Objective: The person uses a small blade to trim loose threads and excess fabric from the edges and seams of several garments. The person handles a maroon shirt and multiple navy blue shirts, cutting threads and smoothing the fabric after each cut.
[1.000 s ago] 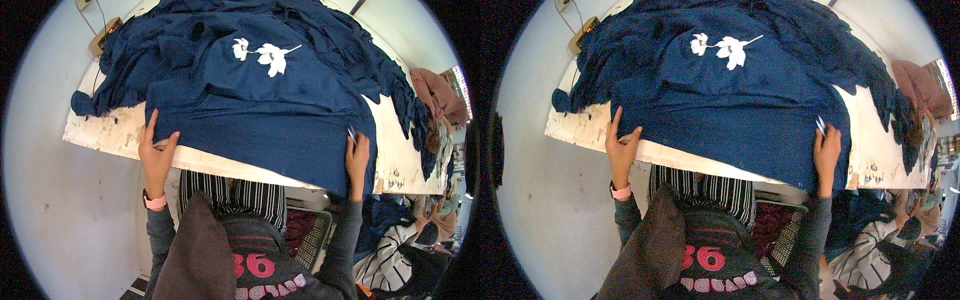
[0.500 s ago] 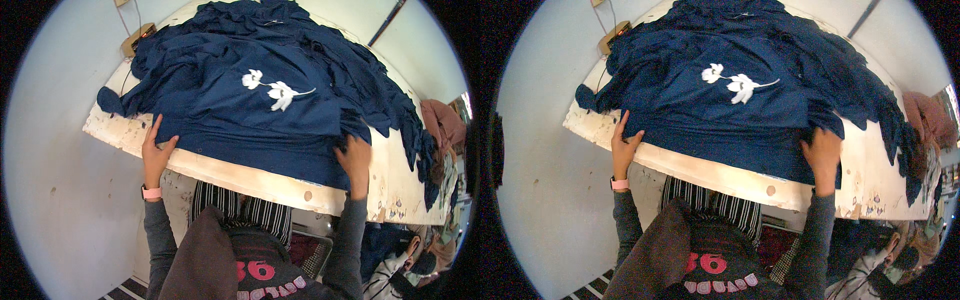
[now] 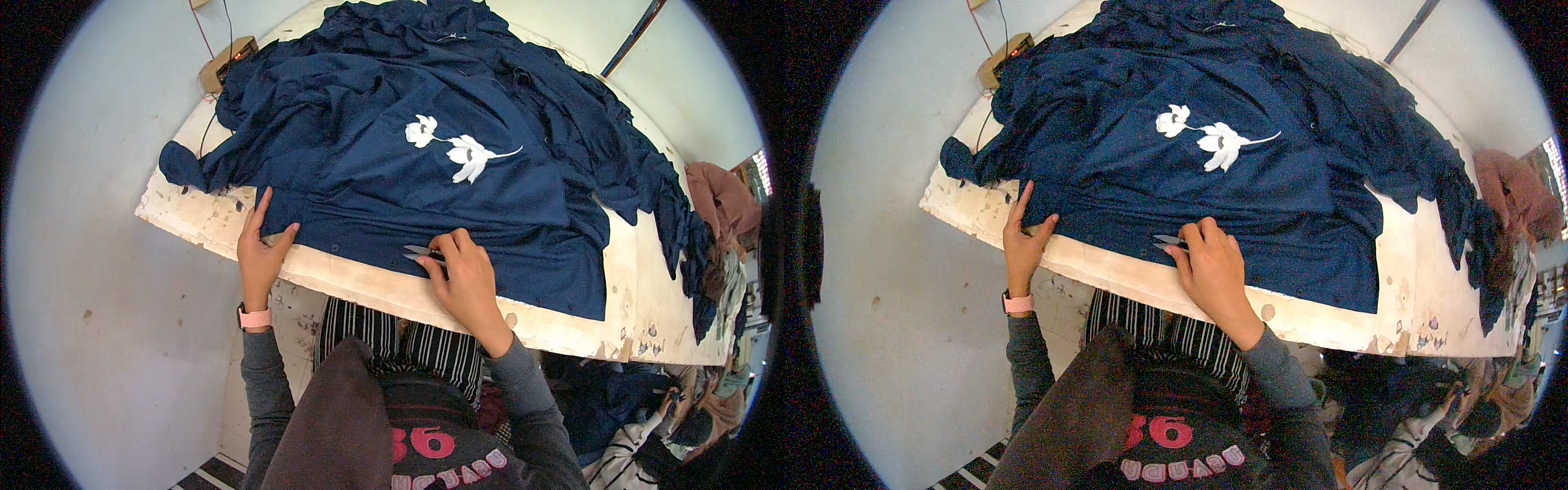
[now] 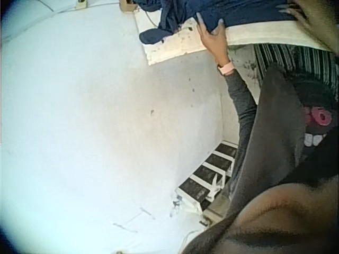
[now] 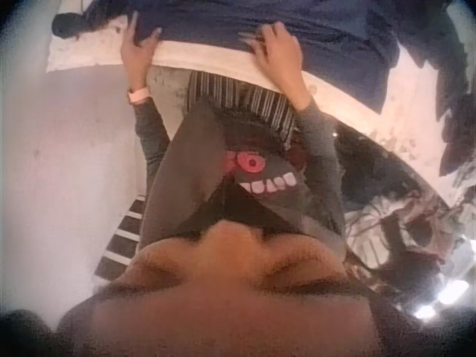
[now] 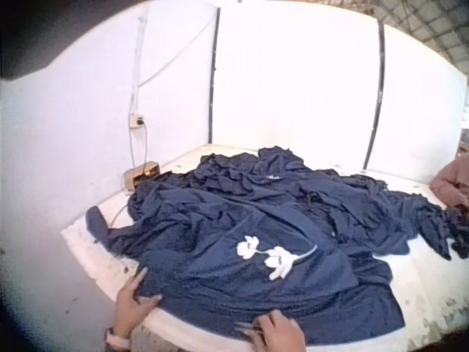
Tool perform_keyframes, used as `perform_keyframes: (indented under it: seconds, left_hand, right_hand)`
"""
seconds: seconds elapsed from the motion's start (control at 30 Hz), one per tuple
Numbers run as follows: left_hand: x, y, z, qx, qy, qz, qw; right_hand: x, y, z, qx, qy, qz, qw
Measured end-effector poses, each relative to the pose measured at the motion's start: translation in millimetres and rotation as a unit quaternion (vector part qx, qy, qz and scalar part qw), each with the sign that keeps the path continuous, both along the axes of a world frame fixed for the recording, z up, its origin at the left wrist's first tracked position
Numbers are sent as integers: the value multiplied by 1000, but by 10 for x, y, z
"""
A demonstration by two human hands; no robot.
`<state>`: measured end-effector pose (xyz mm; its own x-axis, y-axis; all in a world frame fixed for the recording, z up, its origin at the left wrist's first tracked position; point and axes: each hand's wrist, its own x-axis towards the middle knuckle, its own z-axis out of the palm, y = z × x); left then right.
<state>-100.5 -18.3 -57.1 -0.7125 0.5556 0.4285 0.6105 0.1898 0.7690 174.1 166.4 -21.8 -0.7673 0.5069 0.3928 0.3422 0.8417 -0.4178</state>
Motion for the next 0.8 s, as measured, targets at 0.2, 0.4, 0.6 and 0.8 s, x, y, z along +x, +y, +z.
perform_keyframes:
  seconds: [0.2, 0.4, 0.6, 0.8]
  left_hand:
    - [50, -14, 54, 3, -2, 3, 1000]
    - [33, -13, 20, -1, -3, 9, 1000]
    - [14, -2, 5, -3, 32, 13, 999]
    - [3, -3, -22, 2, 21, 5, 1000]
  right_hand:
    - [-7, -59, -31, -10, -35, 18, 999]
    - [4, -120, -40, -14, -17, 28, 999]
    - [-54, -140, -78, 21, -10, 32, 999]
    - [130, -14, -13, -49, 28, -15, 998]
